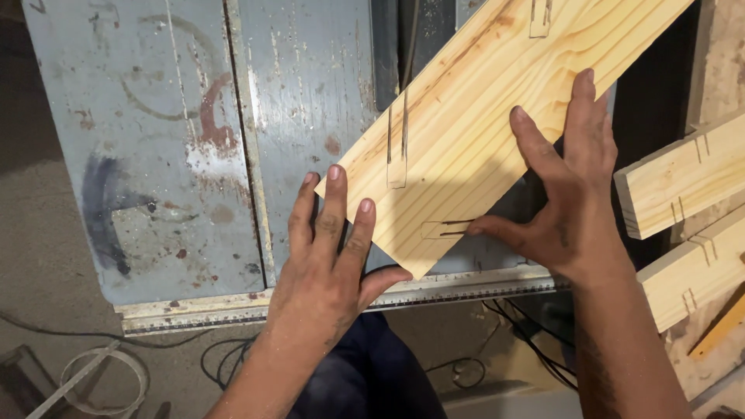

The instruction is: Cutting notches into a wooden board using a table saw

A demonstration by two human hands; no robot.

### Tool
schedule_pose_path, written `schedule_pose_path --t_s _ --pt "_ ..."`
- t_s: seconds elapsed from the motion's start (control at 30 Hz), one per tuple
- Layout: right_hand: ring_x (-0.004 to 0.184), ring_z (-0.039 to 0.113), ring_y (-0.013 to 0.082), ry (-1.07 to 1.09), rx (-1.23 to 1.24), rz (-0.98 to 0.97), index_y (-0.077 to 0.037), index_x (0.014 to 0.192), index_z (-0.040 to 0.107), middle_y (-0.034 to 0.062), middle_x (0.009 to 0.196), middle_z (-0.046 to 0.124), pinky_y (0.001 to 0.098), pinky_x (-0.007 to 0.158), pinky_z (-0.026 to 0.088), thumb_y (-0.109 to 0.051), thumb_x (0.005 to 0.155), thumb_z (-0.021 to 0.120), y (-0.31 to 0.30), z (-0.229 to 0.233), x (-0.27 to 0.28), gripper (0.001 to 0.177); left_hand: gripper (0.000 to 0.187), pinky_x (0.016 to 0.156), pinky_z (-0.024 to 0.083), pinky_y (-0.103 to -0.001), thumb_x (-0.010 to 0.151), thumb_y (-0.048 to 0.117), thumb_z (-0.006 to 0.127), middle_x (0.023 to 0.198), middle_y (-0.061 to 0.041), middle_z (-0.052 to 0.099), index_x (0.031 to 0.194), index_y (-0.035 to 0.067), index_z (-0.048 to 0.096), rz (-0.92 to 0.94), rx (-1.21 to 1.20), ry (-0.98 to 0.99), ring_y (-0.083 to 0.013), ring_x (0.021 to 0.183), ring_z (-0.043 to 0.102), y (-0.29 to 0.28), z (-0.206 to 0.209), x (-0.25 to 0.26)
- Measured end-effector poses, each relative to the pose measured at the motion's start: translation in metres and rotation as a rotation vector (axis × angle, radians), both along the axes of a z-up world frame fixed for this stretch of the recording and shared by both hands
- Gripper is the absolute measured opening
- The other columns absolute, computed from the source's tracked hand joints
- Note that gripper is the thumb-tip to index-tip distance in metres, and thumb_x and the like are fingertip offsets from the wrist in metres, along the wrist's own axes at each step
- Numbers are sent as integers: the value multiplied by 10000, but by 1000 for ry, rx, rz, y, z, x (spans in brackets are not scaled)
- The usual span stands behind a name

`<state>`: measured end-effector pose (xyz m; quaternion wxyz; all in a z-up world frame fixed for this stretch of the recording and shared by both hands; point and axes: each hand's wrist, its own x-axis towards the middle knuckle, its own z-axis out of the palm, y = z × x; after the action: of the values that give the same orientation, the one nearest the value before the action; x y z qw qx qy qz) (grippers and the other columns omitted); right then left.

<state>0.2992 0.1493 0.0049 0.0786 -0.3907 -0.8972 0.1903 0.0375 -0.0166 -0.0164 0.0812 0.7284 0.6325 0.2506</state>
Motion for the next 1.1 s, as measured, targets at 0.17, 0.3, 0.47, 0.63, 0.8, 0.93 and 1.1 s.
schedule_pose_path --t_s 0.17,0.3,0.47,0.63,0.8,0.93,1.1 --pt "1678 -55 549 36 24 5 -290 1728 206 192 1779 -119 875 1372 107 -532 804 989 0 -6 3 1235 1148 1251 408 -726 958 663 822 1661 -364 246 1636 47 130 -4 4 -12 -636 1520 356 3 -1 -2" --pt "1643 -39 605 17 13 -2 -253 1709 237 262 1754 -85 875 1335 107 -464 740 1022 3 -1 0 1265 1152 1253 394 -728 944 664 827 1660 -367 239 1630 52 134 -10 -12 -22 -639 1515 352 6 0 -3" --pt "1666 -7 554 49 64 32 -215 1698 293 301 1744 -49 893 1336 110 -636 804 917 9 -7 1 1168 1151 1271 385 -724 939 660 839 1664 -360 234 1627 49 147 -7 -20 -37 -632 1536 326 9 0 -5" --pt "1643 -29 607 13 24 6 -211 1693 319 307 1737 -64 877 1329 113 -541 729 1006 11 -5 1 1229 1137 1275 381 -726 952 656 819 1671 -358 227 1635 60 132 -10 -25 -47 -637 1540 323 10 -1 -7" --pt "1664 -38 602 11 0 -12 -307 1706 264 218 1777 -80 885 1357 94 -528 714 1025 11 -2 -3 1270 1153 1268 378 -729 963 665 814 1660 -383 229 1637 50 110 -21 -32 -25 -648 1531 321 14 -2 -9" --pt "1646 -48 619 -13 -20 -29 -271 1701 283 258 1754 -88 862 1354 90 -461 677 1052 13 0 -6 1295 1197 1285 387 -727 980 672 830 1679 -368 209 1657 54 60 -27 -12 -14 -638 1554 319 16 -2 -10" --pt "1660 -36 613 -4 9 -4 -240 1714 286 248 1762 -87 882 1359 113 -511 699 1051 17 -5 -2 1300 1207 1278 390 -732 969 670 845 1669 -384 213 1649 42 70 -29 -20 -10 -645 1541 325 19 0 -11"
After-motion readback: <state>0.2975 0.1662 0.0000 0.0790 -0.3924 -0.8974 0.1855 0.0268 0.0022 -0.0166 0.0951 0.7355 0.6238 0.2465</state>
